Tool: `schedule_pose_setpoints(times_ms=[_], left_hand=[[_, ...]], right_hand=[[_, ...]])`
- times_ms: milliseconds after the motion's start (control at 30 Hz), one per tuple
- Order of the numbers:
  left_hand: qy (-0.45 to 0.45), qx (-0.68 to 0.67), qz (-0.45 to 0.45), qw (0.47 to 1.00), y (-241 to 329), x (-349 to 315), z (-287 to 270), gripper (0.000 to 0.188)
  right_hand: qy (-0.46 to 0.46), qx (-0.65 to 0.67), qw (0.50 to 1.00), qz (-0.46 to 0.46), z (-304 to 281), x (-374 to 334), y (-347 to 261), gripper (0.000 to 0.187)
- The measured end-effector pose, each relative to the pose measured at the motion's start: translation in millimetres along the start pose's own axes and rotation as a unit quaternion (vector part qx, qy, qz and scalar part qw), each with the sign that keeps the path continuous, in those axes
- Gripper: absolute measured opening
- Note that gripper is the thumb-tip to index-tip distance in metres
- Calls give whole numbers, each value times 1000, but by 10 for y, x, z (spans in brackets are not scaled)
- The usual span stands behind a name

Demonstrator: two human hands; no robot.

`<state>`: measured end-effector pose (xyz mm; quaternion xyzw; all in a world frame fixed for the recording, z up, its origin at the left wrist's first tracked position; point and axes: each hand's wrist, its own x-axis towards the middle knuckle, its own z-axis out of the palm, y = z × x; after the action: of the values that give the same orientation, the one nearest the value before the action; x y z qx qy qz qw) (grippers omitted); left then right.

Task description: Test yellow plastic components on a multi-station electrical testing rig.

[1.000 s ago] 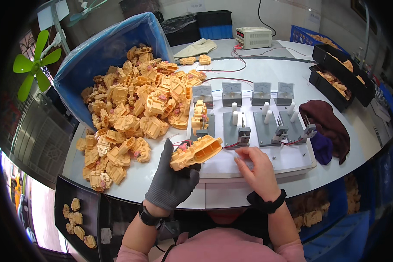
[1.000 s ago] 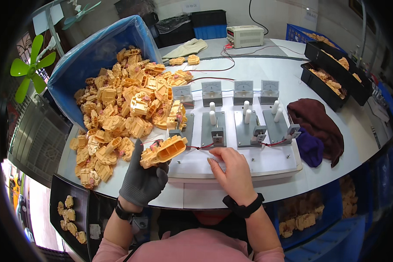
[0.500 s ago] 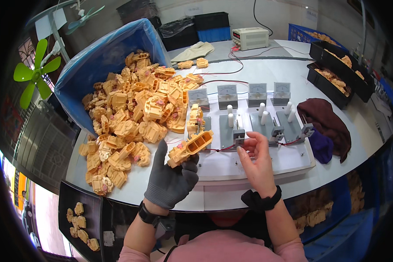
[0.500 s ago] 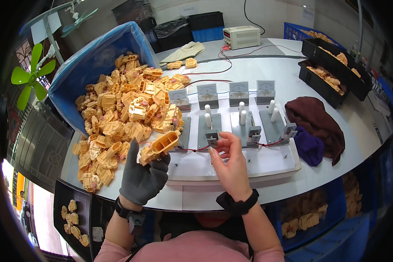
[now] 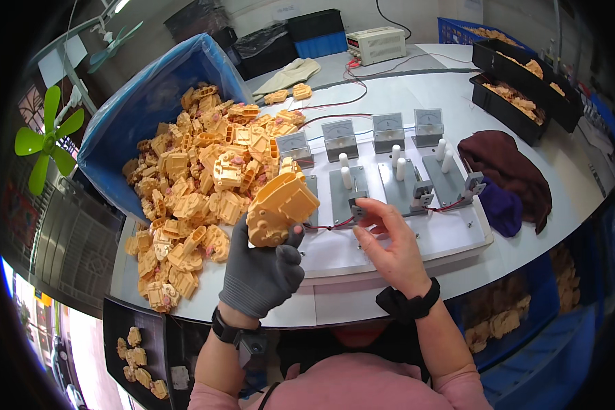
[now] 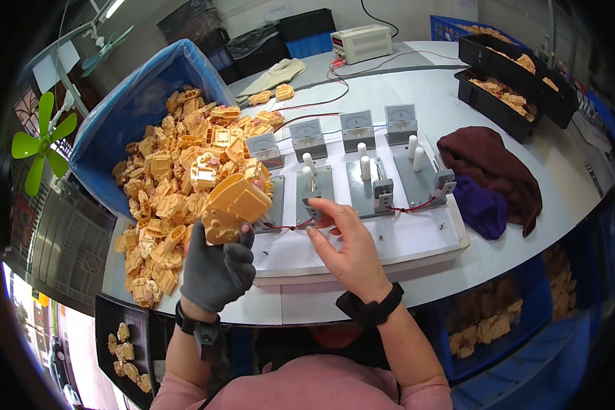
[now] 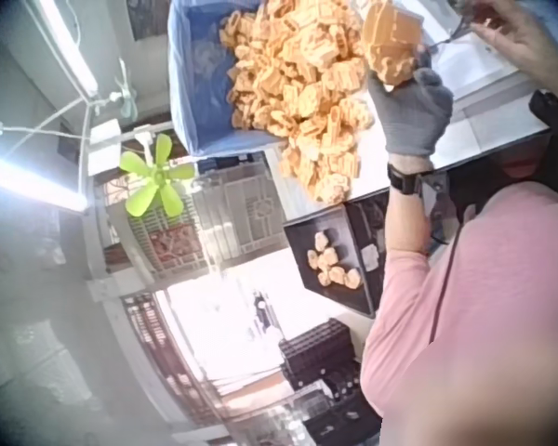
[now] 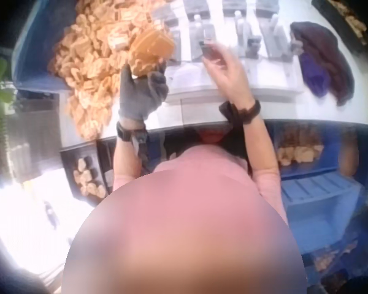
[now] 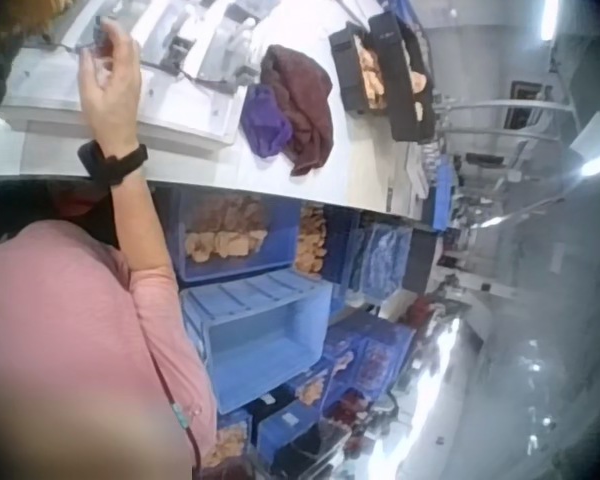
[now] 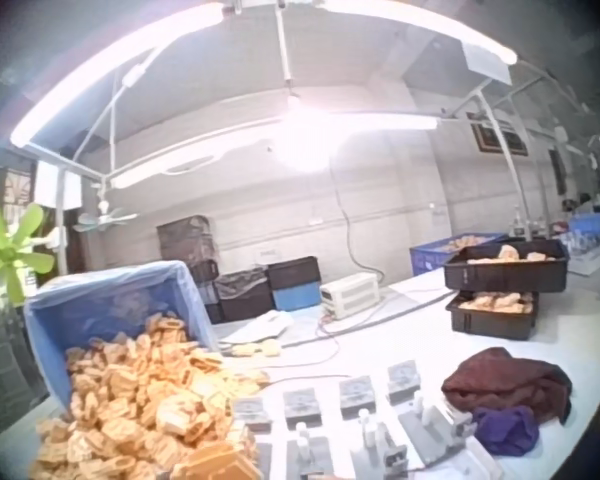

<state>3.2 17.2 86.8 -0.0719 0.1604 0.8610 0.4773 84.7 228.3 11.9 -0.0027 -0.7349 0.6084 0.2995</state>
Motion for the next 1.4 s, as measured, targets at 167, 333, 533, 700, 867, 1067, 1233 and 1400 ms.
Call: schedule_pose_setpoints(times_ms=[167, 333, 533, 700, 867, 1067, 1233, 1400], left_hand=[[36, 396, 122, 909, 258, 181, 529, 52], [26, 779, 236, 581, 391, 888, 870, 64], [-5, 903, 232, 361, 402, 1303, 740, 73], [-52, 944, 163, 284, 431, 1114, 651, 70], [-78, 972, 60, 215, 334, 1182, 781, 63], [-57, 979, 63, 185, 230, 986, 815, 66], [-23, 870, 345, 353, 512, 65, 242, 56], [191, 846, 276, 414, 1011, -513, -992, 53]], right_hand=[[-29, 40, 999, -7, -37, -20, 31, 32], [-10, 6, 999, -48, -25, -29, 19, 31], [-28, 31, 999, -23, -49, -34, 20, 33], [-18, 42, 998, -44, -36, -26, 97, 32], [-24, 40, 999, -27, -19, -27, 70, 33], [-16, 22, 1000, -3, 1, -39, 54, 31], [117, 117, 985, 52, 62, -75, 193, 16], [46, 9, 998, -43, 49, -77, 147, 10]])
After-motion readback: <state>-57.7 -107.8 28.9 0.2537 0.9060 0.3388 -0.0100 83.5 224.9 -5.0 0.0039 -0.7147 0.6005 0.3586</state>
